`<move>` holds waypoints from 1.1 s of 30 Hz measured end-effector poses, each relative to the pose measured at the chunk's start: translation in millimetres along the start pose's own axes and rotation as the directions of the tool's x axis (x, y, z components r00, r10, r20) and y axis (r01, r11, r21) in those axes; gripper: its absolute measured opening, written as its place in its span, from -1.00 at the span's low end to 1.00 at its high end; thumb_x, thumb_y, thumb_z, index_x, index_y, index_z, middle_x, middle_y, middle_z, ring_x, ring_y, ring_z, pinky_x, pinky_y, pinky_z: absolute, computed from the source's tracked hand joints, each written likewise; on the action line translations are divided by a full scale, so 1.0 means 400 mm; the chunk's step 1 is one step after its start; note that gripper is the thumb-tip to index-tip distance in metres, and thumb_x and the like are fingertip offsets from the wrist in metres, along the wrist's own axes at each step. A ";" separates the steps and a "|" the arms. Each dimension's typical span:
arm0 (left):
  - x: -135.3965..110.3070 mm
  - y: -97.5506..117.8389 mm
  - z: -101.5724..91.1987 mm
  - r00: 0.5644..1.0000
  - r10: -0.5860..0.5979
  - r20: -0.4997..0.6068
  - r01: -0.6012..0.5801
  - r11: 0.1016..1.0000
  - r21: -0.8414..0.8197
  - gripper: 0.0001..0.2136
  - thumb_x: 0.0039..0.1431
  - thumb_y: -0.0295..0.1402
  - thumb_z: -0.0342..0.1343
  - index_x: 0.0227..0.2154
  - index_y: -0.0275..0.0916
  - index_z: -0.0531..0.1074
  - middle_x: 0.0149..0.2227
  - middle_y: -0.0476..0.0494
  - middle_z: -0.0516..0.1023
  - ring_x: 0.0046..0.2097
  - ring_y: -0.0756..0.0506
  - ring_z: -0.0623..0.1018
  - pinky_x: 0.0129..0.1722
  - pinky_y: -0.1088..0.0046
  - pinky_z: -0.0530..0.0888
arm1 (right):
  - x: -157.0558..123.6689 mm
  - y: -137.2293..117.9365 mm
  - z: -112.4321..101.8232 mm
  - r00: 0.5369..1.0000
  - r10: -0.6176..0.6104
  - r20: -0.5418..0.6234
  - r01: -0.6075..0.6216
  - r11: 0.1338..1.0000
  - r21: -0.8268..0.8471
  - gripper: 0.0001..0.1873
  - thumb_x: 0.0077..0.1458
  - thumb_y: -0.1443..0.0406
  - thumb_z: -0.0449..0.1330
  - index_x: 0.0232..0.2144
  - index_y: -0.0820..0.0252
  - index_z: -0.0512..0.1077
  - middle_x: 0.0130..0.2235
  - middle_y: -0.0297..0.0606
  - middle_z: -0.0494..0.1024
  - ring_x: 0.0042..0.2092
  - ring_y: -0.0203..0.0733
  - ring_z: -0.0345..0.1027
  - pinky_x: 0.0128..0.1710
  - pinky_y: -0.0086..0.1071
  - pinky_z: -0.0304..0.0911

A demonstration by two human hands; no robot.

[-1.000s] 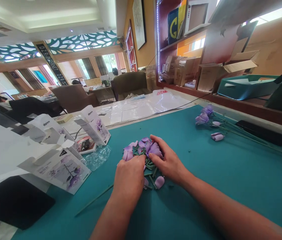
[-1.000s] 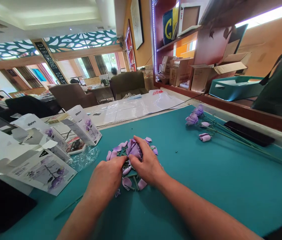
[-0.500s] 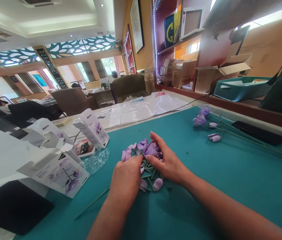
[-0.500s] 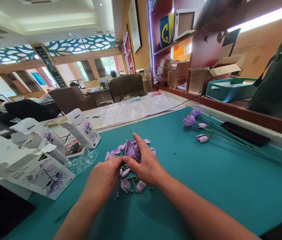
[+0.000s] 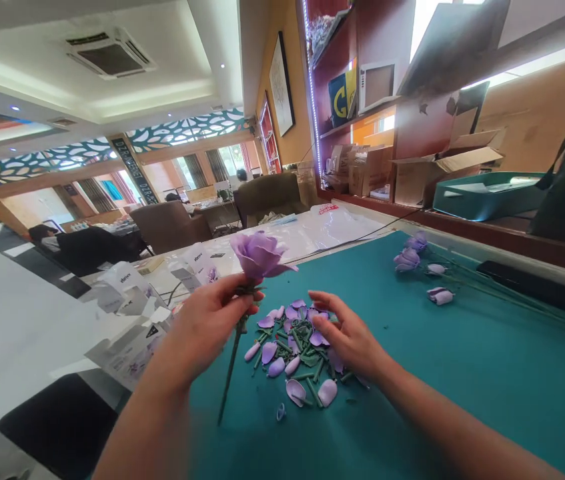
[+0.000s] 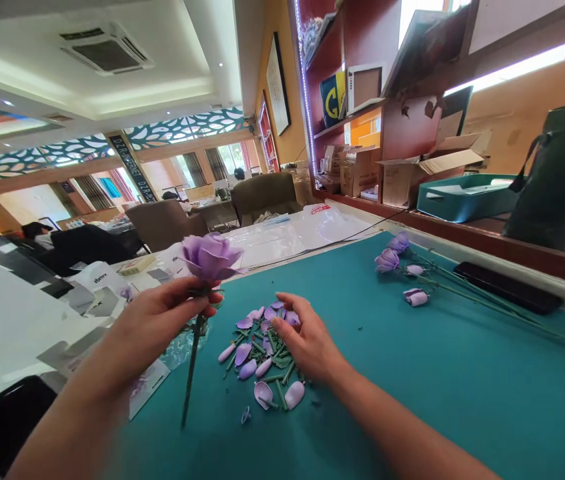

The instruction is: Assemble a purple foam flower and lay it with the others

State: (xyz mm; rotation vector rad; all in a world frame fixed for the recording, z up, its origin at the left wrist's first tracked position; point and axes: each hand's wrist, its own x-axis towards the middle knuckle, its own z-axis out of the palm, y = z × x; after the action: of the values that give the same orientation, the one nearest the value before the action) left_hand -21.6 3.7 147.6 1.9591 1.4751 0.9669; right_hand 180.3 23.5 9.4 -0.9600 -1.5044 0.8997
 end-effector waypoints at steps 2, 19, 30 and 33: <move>0.001 0.013 -0.017 0.999 0.014 -0.043 -0.022 0.978 -0.205 -0.74 0.02 -0.29 0.19 -0.19 -0.22 0.52 -0.27 -0.15 0.64 -0.25 -0.16 0.60 -0.18 0.25 0.51 | -0.009 0.000 0.016 0.995 -0.012 0.100 0.014 1.000 -0.021 -0.64 0.14 0.15 0.07 -0.05 0.18 0.38 -0.06 -0.13 0.46 -0.06 -0.11 0.33 -0.15 -0.29 0.30; 0.019 0.045 0.030 0.999 0.024 -0.046 -0.050 0.702 -0.710 -0.70 -0.09 -0.37 0.33 -0.22 -0.23 0.51 -0.32 -0.08 0.65 -0.27 -0.11 0.62 -0.18 0.32 0.52 | -0.052 -0.039 0.060 0.866 -0.010 0.500 0.027 0.999 -0.027 -0.83 0.05 0.41 0.07 -0.39 0.22 0.48 -0.44 -0.36 0.50 -0.45 -0.35 0.26 -0.45 -0.52 0.12; 0.026 0.054 0.028 0.998 -0.008 -0.055 -0.028 0.784 -0.620 -0.50 -0.04 -0.25 0.29 0.01 -0.17 0.38 -0.15 -0.18 0.62 -0.03 -0.22 0.53 0.01 0.16 0.37 | -0.030 -0.016 0.052 0.920 0.084 0.382 -0.130 0.987 0.095 -0.89 0.07 0.35 0.05 -0.48 0.20 0.34 -0.47 -0.33 0.45 -0.54 -0.34 0.25 -0.56 -0.50 0.17; 0.032 0.050 0.032 0.997 -0.004 -0.074 -0.041 0.800 -0.599 -0.50 -0.03 -0.21 0.28 0.02 -0.16 0.38 -0.10 -0.19 0.58 0.02 -0.24 0.49 -0.01 0.15 0.37 | -0.025 -0.015 0.042 0.941 0.070 0.332 -0.099 0.993 0.071 -0.88 0.07 0.35 0.05 -0.47 0.19 0.35 -0.46 -0.33 0.45 -0.53 -0.33 0.26 -0.55 -0.50 0.16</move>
State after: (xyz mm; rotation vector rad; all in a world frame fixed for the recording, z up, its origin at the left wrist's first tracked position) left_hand 2.6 10.4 157.6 1.4784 1.0002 1.3306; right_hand 163.9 11.2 9.0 -0.8446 -1.6974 1.2252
